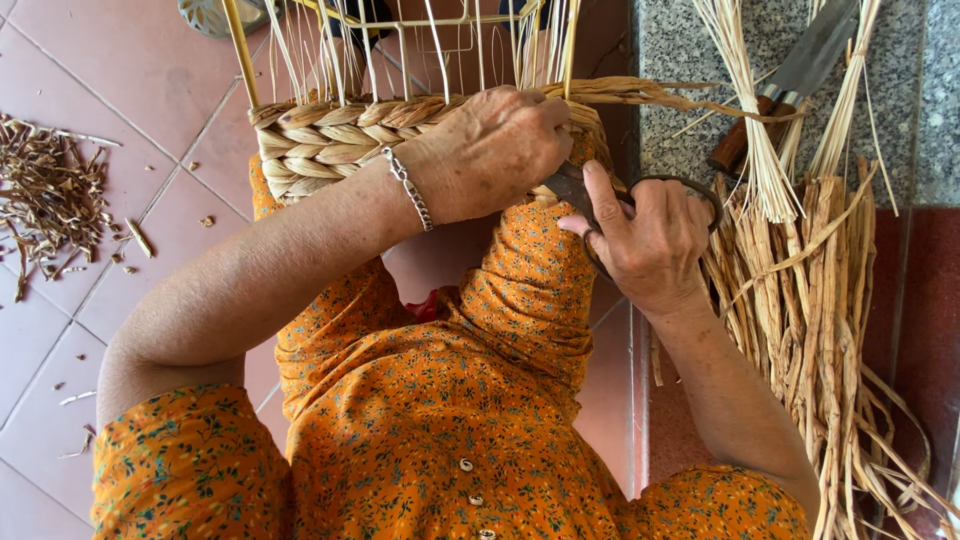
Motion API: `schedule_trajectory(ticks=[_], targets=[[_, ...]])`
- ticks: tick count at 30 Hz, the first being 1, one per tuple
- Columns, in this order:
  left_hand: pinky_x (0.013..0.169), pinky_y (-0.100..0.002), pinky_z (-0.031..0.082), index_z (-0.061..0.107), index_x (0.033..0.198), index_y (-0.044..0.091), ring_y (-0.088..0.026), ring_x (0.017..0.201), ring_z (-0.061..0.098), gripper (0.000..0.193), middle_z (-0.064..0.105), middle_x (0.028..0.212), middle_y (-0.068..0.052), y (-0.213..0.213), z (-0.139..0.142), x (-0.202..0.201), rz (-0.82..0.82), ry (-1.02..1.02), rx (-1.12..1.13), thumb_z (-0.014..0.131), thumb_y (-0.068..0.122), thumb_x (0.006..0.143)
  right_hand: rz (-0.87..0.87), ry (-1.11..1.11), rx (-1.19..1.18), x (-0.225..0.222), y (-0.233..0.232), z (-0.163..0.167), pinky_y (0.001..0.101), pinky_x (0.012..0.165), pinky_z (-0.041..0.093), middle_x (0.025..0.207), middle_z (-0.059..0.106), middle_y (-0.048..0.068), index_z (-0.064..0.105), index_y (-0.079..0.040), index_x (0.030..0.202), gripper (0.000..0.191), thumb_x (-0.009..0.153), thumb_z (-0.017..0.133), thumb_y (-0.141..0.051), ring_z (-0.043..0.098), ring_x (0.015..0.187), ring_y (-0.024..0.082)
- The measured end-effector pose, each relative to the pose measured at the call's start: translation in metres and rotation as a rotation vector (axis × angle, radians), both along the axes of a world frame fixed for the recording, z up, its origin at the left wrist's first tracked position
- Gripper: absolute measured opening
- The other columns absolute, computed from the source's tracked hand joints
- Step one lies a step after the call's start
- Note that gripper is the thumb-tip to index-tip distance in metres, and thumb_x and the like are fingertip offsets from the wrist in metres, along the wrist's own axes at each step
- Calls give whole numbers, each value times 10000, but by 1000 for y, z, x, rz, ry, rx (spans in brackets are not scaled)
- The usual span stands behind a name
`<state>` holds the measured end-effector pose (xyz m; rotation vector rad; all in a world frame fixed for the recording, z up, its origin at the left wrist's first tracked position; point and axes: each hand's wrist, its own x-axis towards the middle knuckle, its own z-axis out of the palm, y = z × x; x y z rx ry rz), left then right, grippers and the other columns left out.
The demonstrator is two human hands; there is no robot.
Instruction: The person weaves a basket by hand, interlacing dried palm leaves through a yellow metal frame. They use a small knife to trim excess material and tighten the weave as they work.
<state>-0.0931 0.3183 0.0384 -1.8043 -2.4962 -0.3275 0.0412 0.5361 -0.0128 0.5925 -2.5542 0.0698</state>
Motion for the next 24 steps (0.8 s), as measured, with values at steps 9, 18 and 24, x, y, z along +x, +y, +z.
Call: schedule_trajectory(ticks=[9,18,24], targets=[[735,-377,601,672,814,13,-259,885,694,97,650,910,-118,13,-2,0,17,17,46,722,45,737,5,50,74,-2,4,-10,368,606,287,725,382,-6,609,-123,1456,629,1054,688,-600,436,605,163],[561,-403,549,597,786,69,-247,582,653,247,679,713,-82,-60,25,45,197,-443,171,657,178,1000,45,-36,-53,-4,13,-30,333,613,297,679,458,-31,730,-66,1344,660,1021,659,-637,411,563,117],[691,-454,566,668,880,63,-342,767,700,147,710,813,-115,-87,-18,91,299,-726,119,665,196,943,-43,-136,-54,2,5,-16,401,683,336,809,439,36,685,-126,1393,716,982,645,-710,463,725,215]])
